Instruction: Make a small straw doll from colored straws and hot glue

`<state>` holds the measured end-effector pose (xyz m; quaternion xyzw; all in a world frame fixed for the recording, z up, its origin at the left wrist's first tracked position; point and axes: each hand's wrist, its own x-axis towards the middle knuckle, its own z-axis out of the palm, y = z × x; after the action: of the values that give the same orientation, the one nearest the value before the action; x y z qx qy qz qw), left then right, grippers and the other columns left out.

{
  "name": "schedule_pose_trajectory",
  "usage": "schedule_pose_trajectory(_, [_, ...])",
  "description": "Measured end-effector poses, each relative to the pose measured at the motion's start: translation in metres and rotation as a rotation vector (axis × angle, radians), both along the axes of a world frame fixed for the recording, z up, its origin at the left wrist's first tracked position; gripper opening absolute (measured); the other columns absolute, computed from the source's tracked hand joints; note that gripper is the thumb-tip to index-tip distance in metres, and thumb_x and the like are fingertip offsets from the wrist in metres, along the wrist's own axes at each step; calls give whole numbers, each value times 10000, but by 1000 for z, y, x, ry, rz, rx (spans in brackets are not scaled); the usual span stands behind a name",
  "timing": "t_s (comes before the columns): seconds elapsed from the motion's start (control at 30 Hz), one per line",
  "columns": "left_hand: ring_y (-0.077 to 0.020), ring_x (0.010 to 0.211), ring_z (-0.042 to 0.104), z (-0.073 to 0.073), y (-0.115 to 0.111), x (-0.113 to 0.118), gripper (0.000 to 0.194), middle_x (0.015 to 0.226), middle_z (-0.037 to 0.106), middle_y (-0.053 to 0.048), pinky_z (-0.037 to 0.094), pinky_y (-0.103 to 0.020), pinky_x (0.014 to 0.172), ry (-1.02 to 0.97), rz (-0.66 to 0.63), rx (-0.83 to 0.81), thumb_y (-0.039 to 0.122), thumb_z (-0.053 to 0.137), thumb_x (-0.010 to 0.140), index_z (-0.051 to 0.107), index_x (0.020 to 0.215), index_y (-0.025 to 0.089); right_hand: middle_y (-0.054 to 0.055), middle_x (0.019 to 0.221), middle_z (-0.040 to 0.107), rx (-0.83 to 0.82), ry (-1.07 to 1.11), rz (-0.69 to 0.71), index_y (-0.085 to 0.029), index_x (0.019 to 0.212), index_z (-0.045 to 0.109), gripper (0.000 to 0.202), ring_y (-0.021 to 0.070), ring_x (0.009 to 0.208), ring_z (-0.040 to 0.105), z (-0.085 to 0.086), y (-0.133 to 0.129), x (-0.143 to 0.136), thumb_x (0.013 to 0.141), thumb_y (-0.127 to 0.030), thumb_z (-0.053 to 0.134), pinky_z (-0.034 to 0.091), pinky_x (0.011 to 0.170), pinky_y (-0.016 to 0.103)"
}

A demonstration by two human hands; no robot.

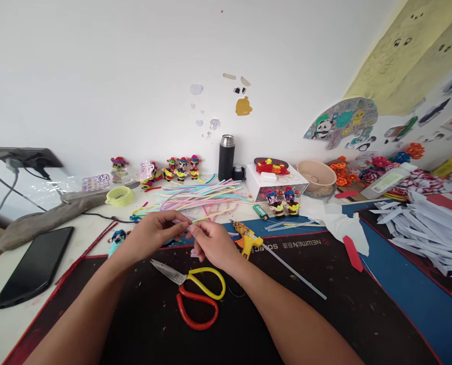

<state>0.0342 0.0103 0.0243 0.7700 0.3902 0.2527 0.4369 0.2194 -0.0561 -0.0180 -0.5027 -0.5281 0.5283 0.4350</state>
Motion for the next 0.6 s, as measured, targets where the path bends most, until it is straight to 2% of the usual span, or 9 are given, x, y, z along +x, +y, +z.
schedule_pose_trajectory(0.27, [-205,748,656,-5,1,-2,319,835,783,-31,494,-280,667,137,-25,60,500,661,892,792,936,213,-42,584,608,98,-325,-23,-205,847,632,274,114,494,580,3,-5,-1,1067,-344,545,373,545,232])
schedule_pose_trajectory(0.6, [-224,782,703,-6,4,-5,270,880,802,-28,526,-290,709,225,-23,148,422,627,890,802,960,229,3,702,677,201,-548,-25,-195,833,637,281,141,621,585,11,-7,-2,1060,-339,558,305,597,272])
